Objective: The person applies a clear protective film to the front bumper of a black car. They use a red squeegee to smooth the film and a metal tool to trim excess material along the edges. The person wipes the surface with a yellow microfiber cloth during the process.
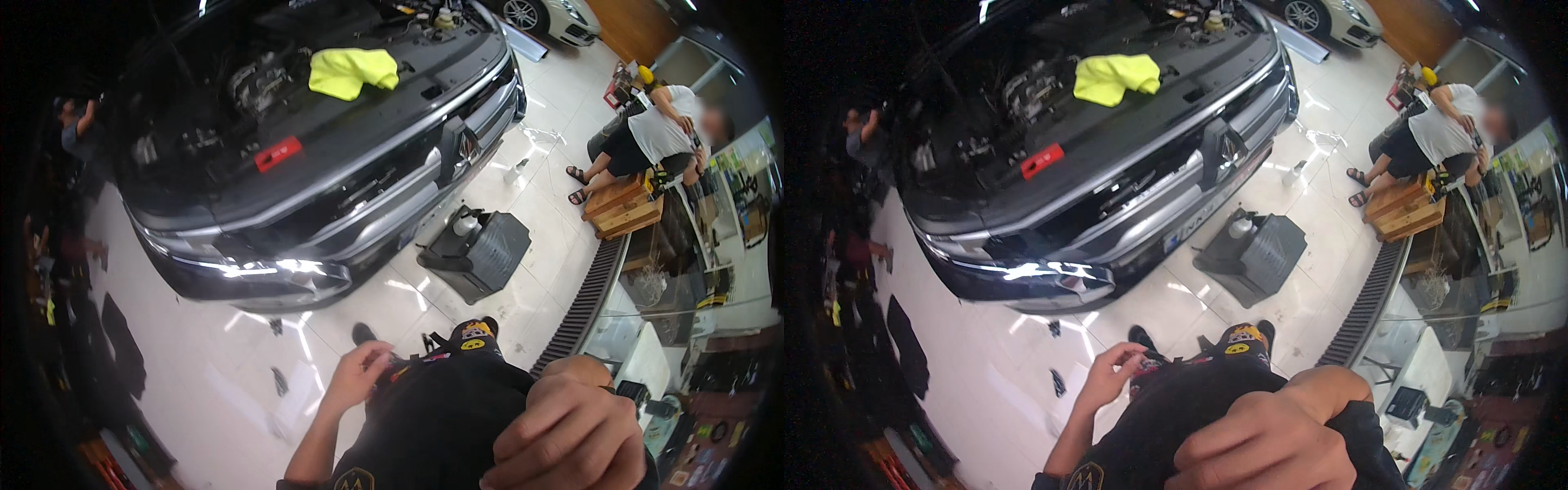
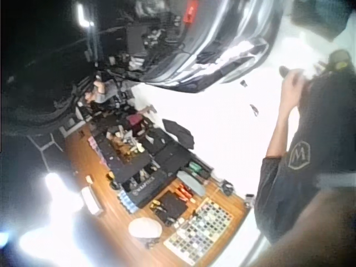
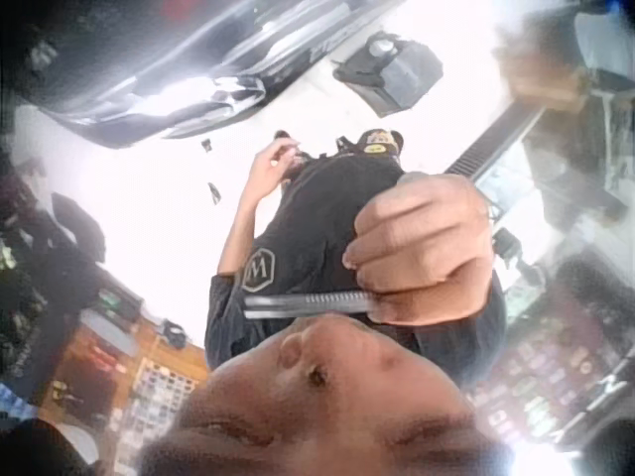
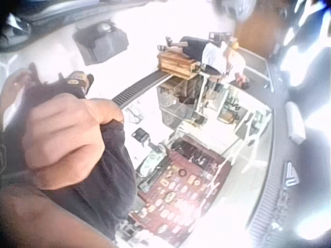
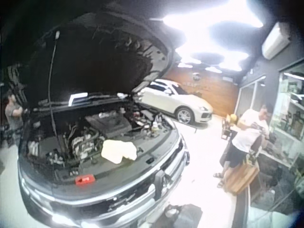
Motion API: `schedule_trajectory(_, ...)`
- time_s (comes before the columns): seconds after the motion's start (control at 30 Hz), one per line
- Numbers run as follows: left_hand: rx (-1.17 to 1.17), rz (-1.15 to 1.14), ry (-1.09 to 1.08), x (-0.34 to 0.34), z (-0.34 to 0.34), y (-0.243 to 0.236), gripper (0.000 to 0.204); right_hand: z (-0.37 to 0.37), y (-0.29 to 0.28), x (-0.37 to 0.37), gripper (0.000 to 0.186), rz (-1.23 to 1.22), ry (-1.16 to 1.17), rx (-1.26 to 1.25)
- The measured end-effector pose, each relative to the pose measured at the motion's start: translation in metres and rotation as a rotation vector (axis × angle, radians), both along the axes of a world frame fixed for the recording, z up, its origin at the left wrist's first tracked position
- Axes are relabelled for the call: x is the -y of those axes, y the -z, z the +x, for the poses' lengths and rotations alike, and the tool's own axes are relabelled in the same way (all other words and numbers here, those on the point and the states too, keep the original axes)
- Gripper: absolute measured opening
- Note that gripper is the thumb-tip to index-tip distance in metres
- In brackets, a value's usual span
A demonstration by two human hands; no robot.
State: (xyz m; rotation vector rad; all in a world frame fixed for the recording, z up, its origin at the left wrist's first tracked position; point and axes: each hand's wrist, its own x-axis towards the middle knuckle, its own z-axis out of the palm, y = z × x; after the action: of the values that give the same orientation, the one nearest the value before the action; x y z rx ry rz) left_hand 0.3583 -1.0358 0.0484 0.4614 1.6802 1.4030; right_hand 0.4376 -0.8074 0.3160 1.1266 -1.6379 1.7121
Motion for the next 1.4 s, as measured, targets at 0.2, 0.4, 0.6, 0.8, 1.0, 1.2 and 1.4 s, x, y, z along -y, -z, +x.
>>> schedule_trajectory(0.2,-0.032,-0.085,-0.017,-0.111,0.045,0.128,0.025,0.022,0.054,-0.091,0.009,-0.105,-0.138,0.077)
schedule_trajectory(0.4,0.067,-0.337,0.021,-0.286,0.136,0.41,0.047,0.105,0.296,-0.229,0.025,-0.035,0.591,0.838)
schedule_trajectory(0.6,0.295,-0.487,-0.245,-0.423,0.178,0.565,0.088,0.115,0.59,-0.339,0.03,0.53,0.851,1.266)
schedule_trajectory(0.8,0.654,-0.073,-0.565,-0.495,0.193,0.624,0.092,-0.03,0.724,-0.444,0.067,1.115,1.202,0.858)
schedule_trajectory(1.0,0.781,-0.249,-0.439,-0.51,0.194,0.61,0.088,-0.067,0.779,-0.495,0.043,1.253,1.151,1.124)
schedule_trajectory(1.2,0.747,-0.105,-0.48,-0.422,0.157,0.602,0.091,-0.052,0.753,-0.437,0.03,1.004,1.152,1.083)
schedule_trajectory(1.4,0.525,-0.436,-0.478,-0.241,0.163,0.611,0.093,-0.019,0.678,-0.383,0.02,0.777,0.933,0.974)
